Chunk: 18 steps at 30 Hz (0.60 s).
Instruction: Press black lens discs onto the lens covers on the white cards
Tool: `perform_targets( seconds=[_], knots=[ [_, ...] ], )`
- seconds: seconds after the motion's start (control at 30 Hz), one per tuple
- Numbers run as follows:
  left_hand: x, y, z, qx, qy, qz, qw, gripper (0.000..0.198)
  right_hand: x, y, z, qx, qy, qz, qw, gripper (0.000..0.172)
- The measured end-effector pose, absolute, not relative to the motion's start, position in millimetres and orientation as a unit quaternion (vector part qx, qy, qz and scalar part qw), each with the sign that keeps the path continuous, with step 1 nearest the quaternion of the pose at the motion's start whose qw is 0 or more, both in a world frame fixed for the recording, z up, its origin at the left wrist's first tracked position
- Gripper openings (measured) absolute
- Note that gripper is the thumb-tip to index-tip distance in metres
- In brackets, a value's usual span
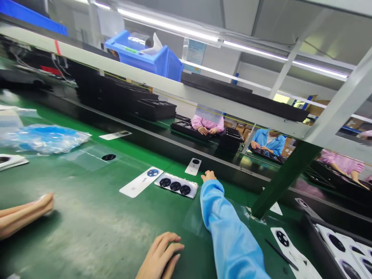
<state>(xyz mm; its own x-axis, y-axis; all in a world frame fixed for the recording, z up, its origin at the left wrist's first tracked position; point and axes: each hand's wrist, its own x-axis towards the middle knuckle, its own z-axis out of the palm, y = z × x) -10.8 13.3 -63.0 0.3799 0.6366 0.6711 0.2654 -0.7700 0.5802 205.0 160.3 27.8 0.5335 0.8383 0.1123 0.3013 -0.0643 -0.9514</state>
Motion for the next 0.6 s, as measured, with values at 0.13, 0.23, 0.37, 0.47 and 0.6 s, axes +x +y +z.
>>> perform_targets(
  seconds=[0.13, 0.23, 0.37, 0.47, 0.6],
  knots=[
    [-18, 12, -46, 0.84, 0.274, 0.439, 0.164, 0.02, 234, 90, 19, -0.76, -0.516, 0.213, 0.334, 0.025],
    [-19, 25, -32, 0.863, 0.298, 0.393, 0.108, 0.019, 228, 25, 5, -0.77, -0.563, 0.185, 0.237, 0.034],
    [-5, 75, -12, 0.917, 0.269, 0.292, 0.032, 0.015, 191, -49, -3, -0.755, -0.606, 0.149, 0.2, 0.037],
    [18, 123, -6, 0.936, 0.239, 0.257, 0.019, 0.012, 177, -102, 11, -0.71, -0.639, 0.179, 0.236, 0.019],
    [46, 171, -8, 0.961, 0.171, 0.218, 0.009, 0.025, 204, -200, 39, -0.679, -0.425, 0.208, 0.562, 0.018]
  ],
)
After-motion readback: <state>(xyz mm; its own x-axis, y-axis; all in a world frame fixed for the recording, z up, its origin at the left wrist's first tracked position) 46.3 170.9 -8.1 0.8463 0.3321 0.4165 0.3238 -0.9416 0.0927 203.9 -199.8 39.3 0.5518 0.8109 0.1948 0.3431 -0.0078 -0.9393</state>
